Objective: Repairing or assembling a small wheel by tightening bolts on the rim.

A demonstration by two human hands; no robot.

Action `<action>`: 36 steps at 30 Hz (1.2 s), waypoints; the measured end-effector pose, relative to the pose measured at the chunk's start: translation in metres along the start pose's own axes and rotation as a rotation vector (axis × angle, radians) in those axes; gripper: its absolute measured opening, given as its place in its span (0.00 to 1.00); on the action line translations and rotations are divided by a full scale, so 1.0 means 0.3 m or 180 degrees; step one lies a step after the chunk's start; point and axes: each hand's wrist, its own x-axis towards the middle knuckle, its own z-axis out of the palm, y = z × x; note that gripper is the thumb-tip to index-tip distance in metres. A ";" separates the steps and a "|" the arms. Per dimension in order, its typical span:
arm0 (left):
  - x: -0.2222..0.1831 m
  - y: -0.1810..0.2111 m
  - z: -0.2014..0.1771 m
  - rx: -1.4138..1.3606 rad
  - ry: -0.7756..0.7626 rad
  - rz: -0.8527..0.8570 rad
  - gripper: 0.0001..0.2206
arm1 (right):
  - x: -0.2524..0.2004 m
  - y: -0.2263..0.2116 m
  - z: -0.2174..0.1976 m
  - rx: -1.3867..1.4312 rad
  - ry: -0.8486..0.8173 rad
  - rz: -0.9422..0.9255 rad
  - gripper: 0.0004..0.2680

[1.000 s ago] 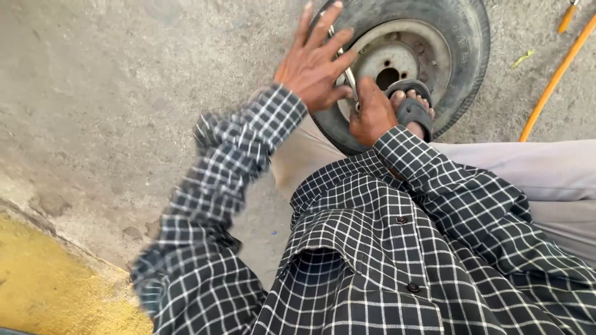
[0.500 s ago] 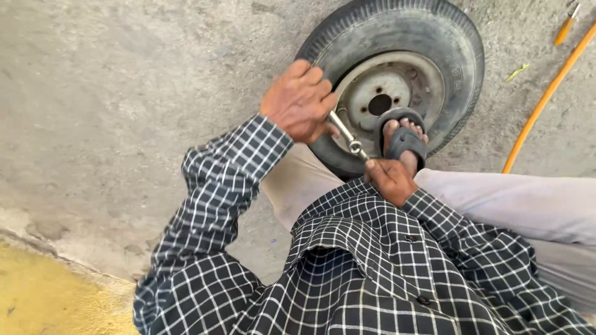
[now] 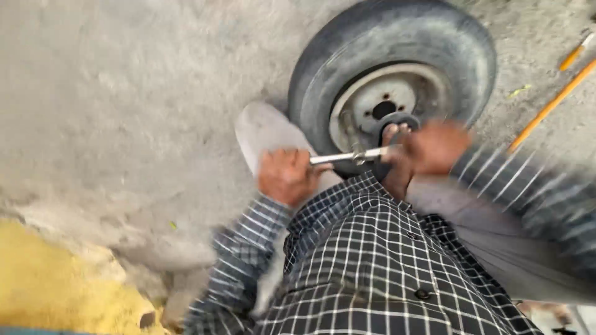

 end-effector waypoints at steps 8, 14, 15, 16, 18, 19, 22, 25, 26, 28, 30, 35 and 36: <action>-0.194 0.311 0.186 -0.2330 -0.1216 -0.3010 0.19 | 0.136 -0.185 -0.335 -0.3443 -0.0017 -0.0940 0.14; -0.210 0.320 0.228 -0.3074 -0.0411 -0.2407 0.20 | 0.048 -0.166 -0.255 -0.3834 0.1842 -0.1189 0.16; -0.210 0.318 0.227 -0.2976 -0.0376 -0.2436 0.20 | 0.008 -0.151 -0.229 -0.3222 0.2444 -0.1095 0.23; -0.205 0.318 0.227 -0.2884 -0.0329 -0.2471 0.20 | -0.032 -0.136 -0.207 -0.2595 0.3009 -0.0995 0.32; -0.216 0.326 0.241 -0.2850 -0.0249 -0.2447 0.19 | -0.064 -0.110 -0.122 -0.1171 0.2699 -0.0718 0.35; -0.221 0.331 0.245 -0.2802 -0.0184 -0.2434 0.18 | -0.082 -0.097 -0.080 0.0250 0.2300 -0.0444 0.38; -0.244 0.357 0.321 -0.2631 -0.0086 -0.2331 0.16 | -0.060 -0.140 0.134 0.0987 0.1626 -0.0739 0.37; -0.267 0.365 0.357 -0.2754 0.0025 -0.2127 0.13 | 0.007 -0.240 0.247 0.0816 0.1379 0.0380 0.32; -0.262 0.349 0.333 -0.2741 0.0067 -0.2098 0.13 | 0.039 -0.219 0.251 0.0796 0.1422 0.0360 0.32; -0.282 0.324 0.290 -0.3015 0.0686 -0.2449 0.17 | 0.107 -0.180 0.283 0.0750 0.1762 -0.0325 0.31; -0.260 0.256 0.188 -0.2572 0.1052 -0.2175 0.20 | 0.098 -0.183 0.266 0.0275 0.1783 -0.0237 0.27; -0.197 0.138 0.112 -0.1602 0.1244 -0.2019 0.22 | 0.067 -0.241 0.241 -0.1212 0.1949 -0.0682 0.12; -0.173 0.162 0.048 -0.0329 0.1372 -0.1658 0.29 | 0.037 -0.251 0.222 -0.1325 0.1874 -0.0568 0.14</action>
